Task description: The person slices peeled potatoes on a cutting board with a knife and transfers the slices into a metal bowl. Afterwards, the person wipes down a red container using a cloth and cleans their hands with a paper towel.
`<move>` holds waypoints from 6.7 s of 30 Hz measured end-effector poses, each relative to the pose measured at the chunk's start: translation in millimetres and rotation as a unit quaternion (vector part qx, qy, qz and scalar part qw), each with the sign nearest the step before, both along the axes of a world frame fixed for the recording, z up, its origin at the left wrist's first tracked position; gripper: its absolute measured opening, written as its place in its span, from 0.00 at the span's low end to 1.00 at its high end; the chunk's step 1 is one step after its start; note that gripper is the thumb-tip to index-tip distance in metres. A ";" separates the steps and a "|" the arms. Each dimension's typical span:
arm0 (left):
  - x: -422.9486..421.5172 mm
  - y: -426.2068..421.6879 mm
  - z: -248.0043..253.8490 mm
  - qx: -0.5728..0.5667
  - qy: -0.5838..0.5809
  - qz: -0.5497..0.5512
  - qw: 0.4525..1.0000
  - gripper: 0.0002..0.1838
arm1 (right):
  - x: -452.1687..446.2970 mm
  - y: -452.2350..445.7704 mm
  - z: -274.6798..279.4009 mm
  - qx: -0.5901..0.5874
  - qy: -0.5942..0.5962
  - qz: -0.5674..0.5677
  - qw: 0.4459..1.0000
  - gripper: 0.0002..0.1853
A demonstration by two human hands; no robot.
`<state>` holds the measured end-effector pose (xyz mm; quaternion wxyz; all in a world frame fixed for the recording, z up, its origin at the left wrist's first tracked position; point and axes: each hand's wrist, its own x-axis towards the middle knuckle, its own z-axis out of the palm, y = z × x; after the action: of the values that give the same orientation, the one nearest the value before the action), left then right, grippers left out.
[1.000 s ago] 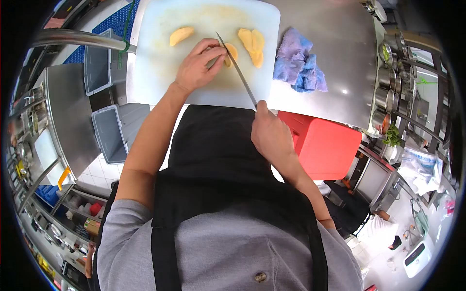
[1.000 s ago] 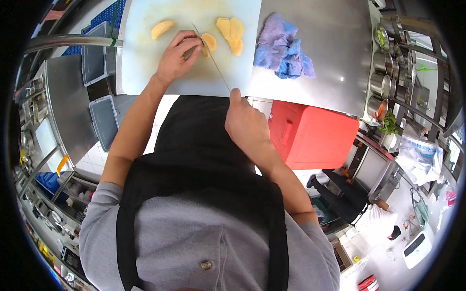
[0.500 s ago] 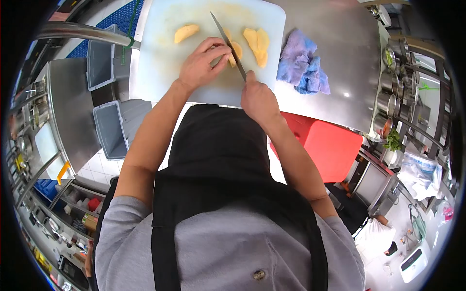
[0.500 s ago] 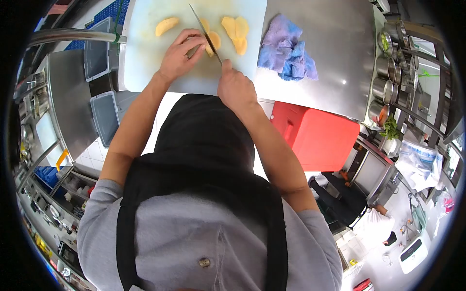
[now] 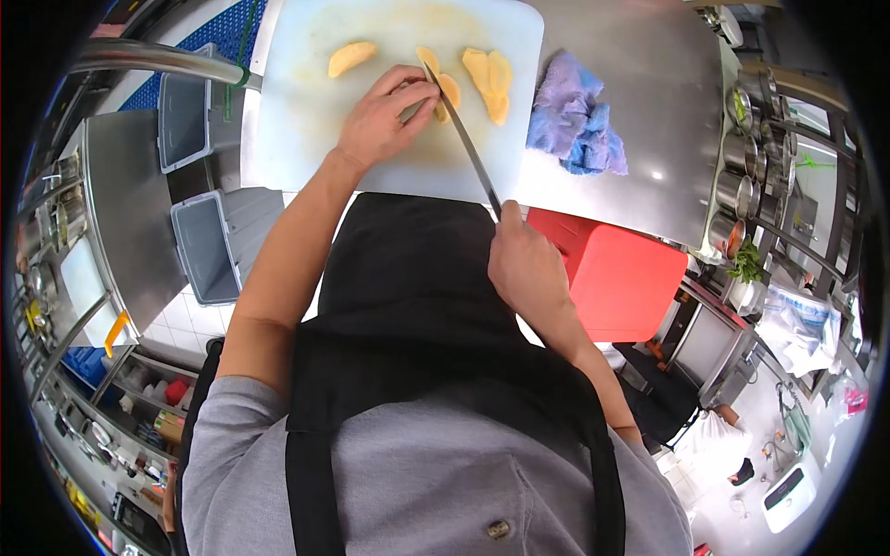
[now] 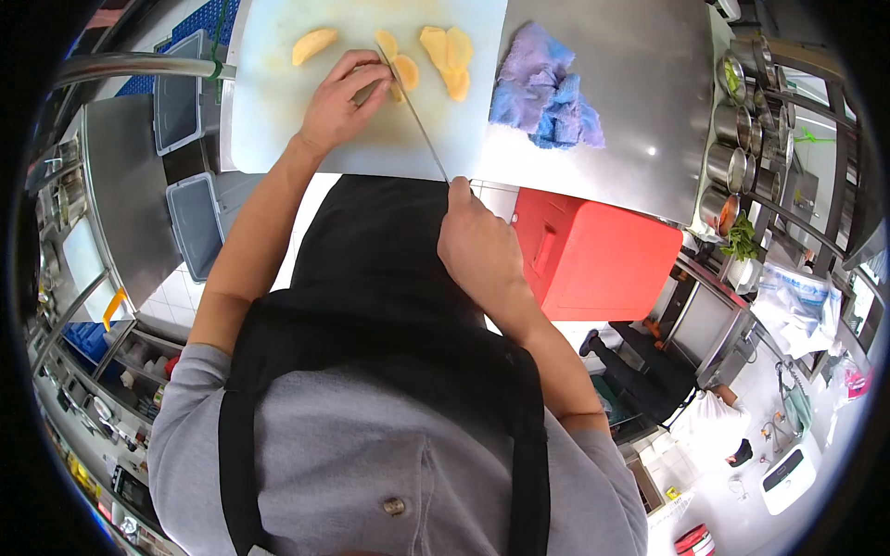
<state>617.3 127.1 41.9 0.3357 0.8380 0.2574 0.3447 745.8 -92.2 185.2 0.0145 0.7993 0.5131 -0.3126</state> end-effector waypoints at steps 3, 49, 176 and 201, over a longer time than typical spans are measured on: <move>-0.1 0.6 -0.7 -0.007 0.002 -0.004 1.000 0.08 | 0.8 7.7 -11.1 0.018 -0.027 0.017 0.999 0.09; -1.7 -1.1 -2.2 0.010 0.003 0.005 1.000 0.07 | 5.0 56.8 -46.6 0.051 -0.023 0.023 0.998 0.10; -5.6 -17.7 -2.9 0.041 -0.022 0.037 0.998 0.07 | -6.6 -1.4 -12.8 0.028 -0.029 0.015 0.999 0.08; -6.3 -15.7 -4.4 0.037 -0.020 0.024 0.999 0.07 | -3.7 52.0 -59.9 0.043 -0.034 0.025 0.998 0.09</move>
<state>611.0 111.5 37.6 0.3016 0.8363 0.2574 0.3787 742.0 -40.2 125.3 0.0054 0.7961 0.5450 -0.2630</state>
